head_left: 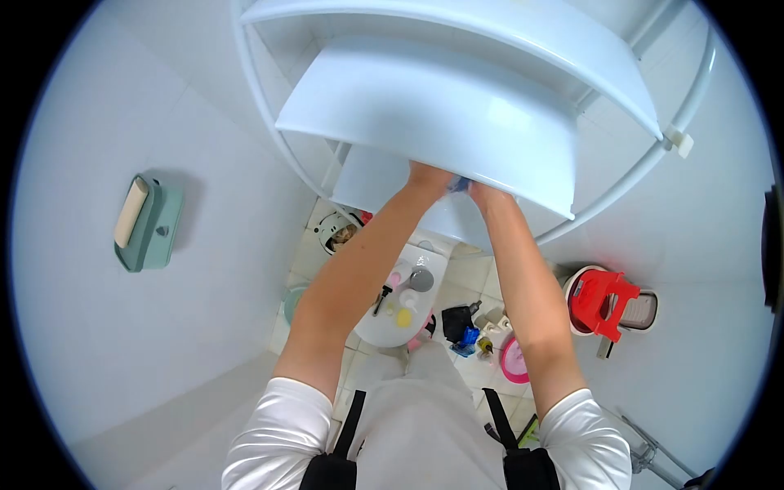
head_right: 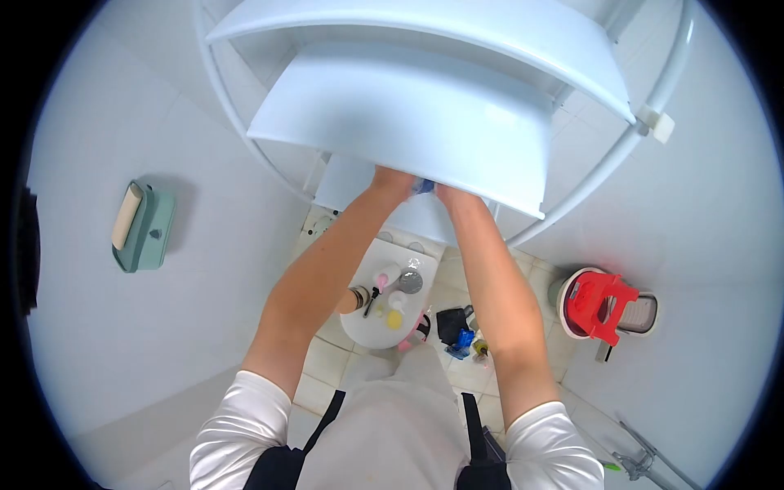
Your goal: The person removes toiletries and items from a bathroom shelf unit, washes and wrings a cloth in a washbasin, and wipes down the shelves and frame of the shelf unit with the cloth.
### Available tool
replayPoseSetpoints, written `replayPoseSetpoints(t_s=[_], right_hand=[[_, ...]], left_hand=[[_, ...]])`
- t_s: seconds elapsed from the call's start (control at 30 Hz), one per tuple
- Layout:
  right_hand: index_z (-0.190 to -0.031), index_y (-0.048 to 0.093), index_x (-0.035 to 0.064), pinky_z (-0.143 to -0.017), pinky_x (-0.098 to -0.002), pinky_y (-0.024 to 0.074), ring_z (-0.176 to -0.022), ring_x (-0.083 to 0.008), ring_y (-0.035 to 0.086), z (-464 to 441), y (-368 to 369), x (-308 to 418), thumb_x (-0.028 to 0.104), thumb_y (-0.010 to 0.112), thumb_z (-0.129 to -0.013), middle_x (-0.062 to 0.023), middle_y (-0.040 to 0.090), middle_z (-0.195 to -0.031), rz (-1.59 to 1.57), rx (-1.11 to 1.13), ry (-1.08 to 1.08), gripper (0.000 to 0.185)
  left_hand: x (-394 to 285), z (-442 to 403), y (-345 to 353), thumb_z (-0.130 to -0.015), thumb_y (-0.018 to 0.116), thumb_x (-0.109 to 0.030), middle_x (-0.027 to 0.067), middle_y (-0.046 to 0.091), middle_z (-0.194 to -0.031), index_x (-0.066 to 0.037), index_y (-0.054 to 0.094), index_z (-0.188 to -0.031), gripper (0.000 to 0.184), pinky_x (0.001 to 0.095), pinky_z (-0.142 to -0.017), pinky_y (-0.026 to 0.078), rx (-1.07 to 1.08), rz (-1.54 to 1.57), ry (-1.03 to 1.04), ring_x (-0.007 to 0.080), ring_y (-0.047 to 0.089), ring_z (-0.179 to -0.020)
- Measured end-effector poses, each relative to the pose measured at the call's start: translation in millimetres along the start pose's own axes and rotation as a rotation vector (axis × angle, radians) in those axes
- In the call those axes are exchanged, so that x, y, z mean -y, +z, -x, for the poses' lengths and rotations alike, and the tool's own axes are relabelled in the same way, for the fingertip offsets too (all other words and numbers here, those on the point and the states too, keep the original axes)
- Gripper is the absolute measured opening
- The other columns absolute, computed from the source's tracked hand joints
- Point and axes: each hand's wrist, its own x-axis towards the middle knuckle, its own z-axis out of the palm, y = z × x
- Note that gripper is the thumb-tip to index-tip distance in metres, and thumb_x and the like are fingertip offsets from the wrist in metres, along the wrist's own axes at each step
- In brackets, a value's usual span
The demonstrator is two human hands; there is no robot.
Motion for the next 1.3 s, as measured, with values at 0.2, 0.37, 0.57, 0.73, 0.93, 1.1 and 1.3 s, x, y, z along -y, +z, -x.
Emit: replayPoseSetpoints(t_s=[0.2,0.37,0.57,0.73,0.93,1.1,1.3], right_hand=[[-0.114,0.056,0.0089,-0.079,-0.0342,0.0532,-0.095,-0.0209,0.06,-3,-27,19,0.033,0.052,-0.098,-0.0071,0.061,-0.108,-0.309,0.268,0.062,0.03],[-0.12,0.056,0.0093,-0.088,-0.0412,0.0505,-0.107,-0.0251,0.058,-7,-35,15,0.037,0.052,-0.097,-0.0083,0.059,-0.117,-0.306,0.208,0.089,0.036],[-0.127,0.055,0.0079,-0.097,-0.0428,0.045,-0.114,-0.0293,0.056,-6,-30,-26,0.034,0.057,-0.095,-0.0129,0.058,-0.129,0.621,0.086,-0.317,0.042],[-0.123,0.059,-0.0008,-0.101,-0.0434,0.0416,-0.121,-0.0327,0.055,19,3,-52,0.027,0.06,-0.092,-0.0199,0.059,-0.13,1.184,-0.11,-0.696,0.042],[-0.132,0.054,0.007,-0.09,-0.0406,0.0514,-0.115,-0.0261,0.058,10,28,-53,0.03,0.059,-0.095,-0.0126,0.061,-0.124,0.16,-0.289,-0.225,0.044],[-0.121,0.059,0.0095,-0.076,-0.0368,0.0576,-0.099,-0.0206,0.064,2,7,-53,0.026,0.062,-0.094,-0.0083,0.064,-0.112,-0.068,-0.137,0.058,0.032],[-0.106,0.064,0.0067,-0.075,-0.0311,0.0528,-0.087,-0.0158,0.063,33,-19,-40,0.026,0.064,-0.094,-0.005,0.066,-0.096,0.205,-0.07,0.111,0.023]], left_hand=[[12,-3,6,-0.089,0.063,-0.032,0.0141,0.062,-0.118,-0.007,0.062,-0.118,0.038,0.0461,-0.093,0.044,-0.015,-0.474,0.418,0.0336,0.056,-0.11],[7,-8,-1,-0.09,0.063,-0.03,0.0152,0.064,-0.114,-0.005,0.065,-0.114,0.035,0.0468,-0.092,0.046,0.069,-0.529,0.492,0.0337,0.059,-0.107],[-25,6,-32,-0.096,0.057,-0.029,0.0109,0.065,-0.115,-0.007,0.058,-0.124,0.036,0.0472,-0.093,0.047,0.168,0.499,-0.495,0.0286,0.061,-0.108],[-23,12,-29,-0.09,0.064,-0.035,0.0103,0.066,-0.114,-0.005,0.06,-0.122,0.045,0.0442,-0.088,0.05,-0.12,0.701,-0.705,0.0267,0.065,-0.102],[-33,18,-26,-0.084,0.067,-0.03,0.0165,0.07,-0.112,-0.002,0.068,-0.109,0.037,0.0393,-0.087,0.05,-0.229,0.007,-0.112,0.0326,0.066,-0.103],[-21,18,-30,-0.078,0.07,-0.019,0.0169,0.07,-0.106,-0.005,0.068,-0.11,0.034,0.0412,-0.083,0.053,-0.078,-0.296,0.204,0.035,0.067,-0.098],[-24,51,-33,-0.076,0.07,-0.014,0.0127,0.068,-0.092,-0.004,0.066,-0.097,0.024,0.0388,-0.079,0.052,-0.119,-0.133,0.225,0.0293,0.066,-0.085]])
